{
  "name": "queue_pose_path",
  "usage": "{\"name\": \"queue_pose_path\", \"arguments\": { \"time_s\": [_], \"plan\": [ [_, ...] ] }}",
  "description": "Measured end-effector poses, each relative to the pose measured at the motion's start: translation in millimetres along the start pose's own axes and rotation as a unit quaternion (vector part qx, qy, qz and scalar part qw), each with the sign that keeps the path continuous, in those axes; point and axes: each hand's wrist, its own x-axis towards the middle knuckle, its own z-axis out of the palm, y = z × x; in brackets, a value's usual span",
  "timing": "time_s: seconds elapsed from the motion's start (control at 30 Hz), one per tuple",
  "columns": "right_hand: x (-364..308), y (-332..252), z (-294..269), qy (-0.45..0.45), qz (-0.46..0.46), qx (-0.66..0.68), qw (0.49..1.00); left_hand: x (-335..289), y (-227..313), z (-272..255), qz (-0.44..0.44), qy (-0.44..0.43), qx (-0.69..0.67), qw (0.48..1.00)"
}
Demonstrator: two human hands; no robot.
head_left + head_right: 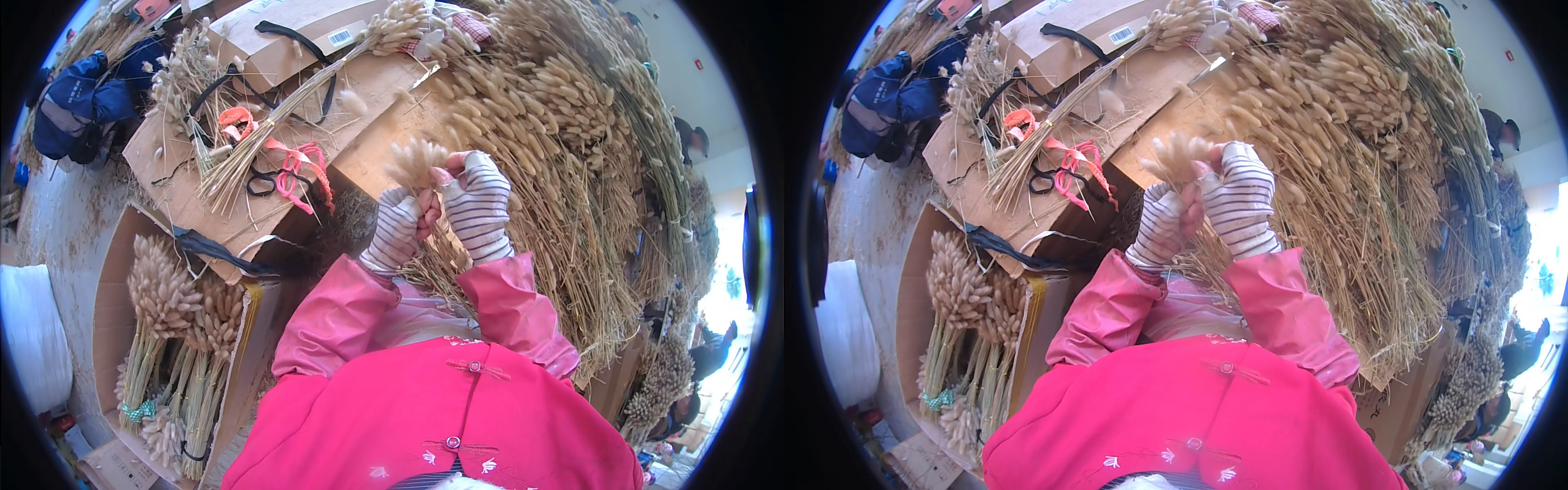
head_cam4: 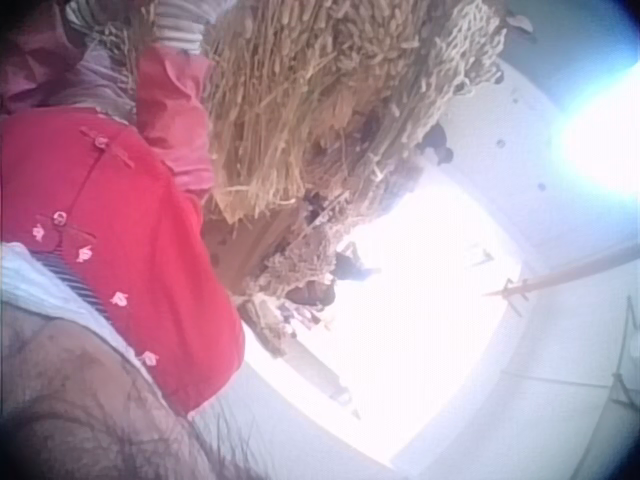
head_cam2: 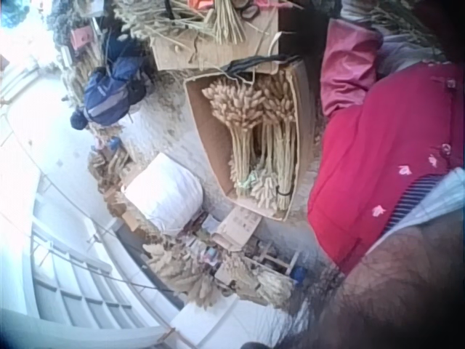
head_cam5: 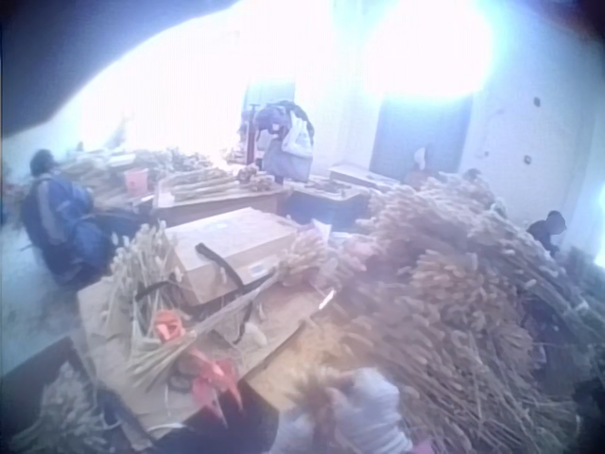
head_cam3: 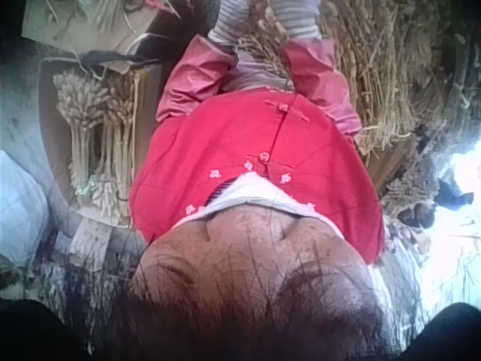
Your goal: The person gathers dried wheat stalks from a large pile, aligns them into a neat bundle, and ties the bundle with a rubber band. The person repeats this process multiple times, placing the finished bundles into a cardboard box.
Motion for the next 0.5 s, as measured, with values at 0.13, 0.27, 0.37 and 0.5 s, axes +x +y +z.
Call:
{"name": "queue_pose_path", "arguments": {
  "time_s": [0.13, 0.27, 0.37, 0.5],
  "plan": [
    [-5, -21, -6, 0.020, -0.033, 0.055, 0.998, 4, -7, -3, -0.004, 0.052, 0.003, 0.999],
    [-2, -34, 4, -0.111, -0.094, -0.199, 0.969, 10, -17, -10, 0.056, 0.015, 0.004, 0.998],
    [-3, -32, 9, -0.143, -0.101, -0.200, 0.964, 12, -23, -19, 0.085, 0.009, 0.018, 0.996],
    [-5, -25, 10, -0.141, -0.125, -0.243, 0.952, 13, -29, -20, 0.097, 0.033, 0.165, 0.981]
  ]
}}
